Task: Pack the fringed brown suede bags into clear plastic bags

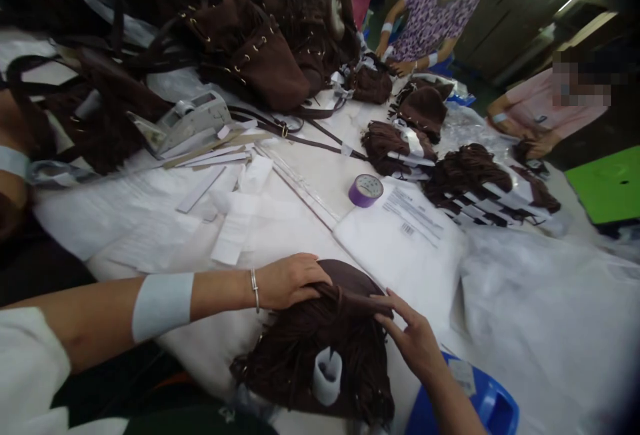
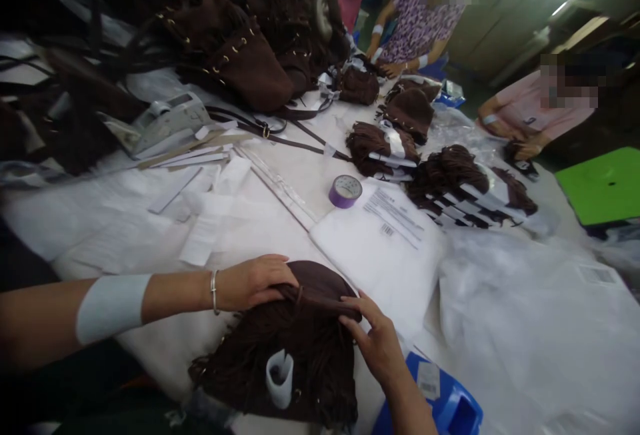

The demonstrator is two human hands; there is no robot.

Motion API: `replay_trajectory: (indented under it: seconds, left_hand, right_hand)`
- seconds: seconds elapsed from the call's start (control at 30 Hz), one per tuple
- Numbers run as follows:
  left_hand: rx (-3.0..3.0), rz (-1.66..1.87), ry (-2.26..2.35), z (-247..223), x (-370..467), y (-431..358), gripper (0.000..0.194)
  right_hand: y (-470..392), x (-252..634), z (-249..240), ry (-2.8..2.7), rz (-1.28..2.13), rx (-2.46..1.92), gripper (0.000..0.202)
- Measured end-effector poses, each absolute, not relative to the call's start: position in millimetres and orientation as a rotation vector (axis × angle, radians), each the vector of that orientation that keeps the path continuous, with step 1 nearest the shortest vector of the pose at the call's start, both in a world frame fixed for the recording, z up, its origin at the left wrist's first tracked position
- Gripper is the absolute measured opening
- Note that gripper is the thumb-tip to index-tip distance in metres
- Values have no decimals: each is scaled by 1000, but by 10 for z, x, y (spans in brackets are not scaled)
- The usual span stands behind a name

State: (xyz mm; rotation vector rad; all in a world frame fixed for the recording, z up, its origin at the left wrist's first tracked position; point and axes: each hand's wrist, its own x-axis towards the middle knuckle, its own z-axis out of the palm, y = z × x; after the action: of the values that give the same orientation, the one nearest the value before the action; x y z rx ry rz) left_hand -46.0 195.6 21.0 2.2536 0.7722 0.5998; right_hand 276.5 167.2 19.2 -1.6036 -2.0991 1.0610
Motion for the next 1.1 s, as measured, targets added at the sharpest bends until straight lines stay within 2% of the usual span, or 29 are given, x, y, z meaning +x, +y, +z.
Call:
replay_trajectory:
  seconds: [0.13,0.33,0.43,0.57,0.67,0.73,0.8,0.87,0.93,1.03,1.1]
  left_hand:
    - [2093,540,755,59,-399,2158,17]
    - [2117,437,758,-88,-442,2385,23]
    - [1968,414,761,-48,-576,2428,25]
    - [1726,389,753,148,-559,2515,38]
    - [1754,297,697,322,-313,2552,39]
    - [1909,251,664,411,-144,2513,34]
    - [2069,263,748,467,-70,2423,24]
    - [2154,302,901,496,-117,2298,19]
    - [2164,327,1029,518,-249,2146,19]
    - [2130,392,1195,566,-476,1871,21]
    - [2083,455,1298,605,-598,1658,24]
  right_hand:
    - [1793,2767,65,-1989,1058,-1694,32]
    - [2056,2635,-60,-2014,1053,-1744,32]
    - [2043,2652,-33,-1961,1164,-1748,30]
    - [2007,2640,6,-1890,1165,-1767,31]
    - [1995,2580,99,-1929,1082,-1772,34]
    - [1892,2560,266,-1904,911,-1796,39]
    - [1629,2555,499,-1725,675,-1925,42]
    - [1210,2532,690,-1447,597,-2121,45]
    - [730,2459,729,-1233,858,-2246,54]
    - [210,2252,488,-1063,1433,-2129,56]
    - [126,2093,278,-969,1532,-1949,50]
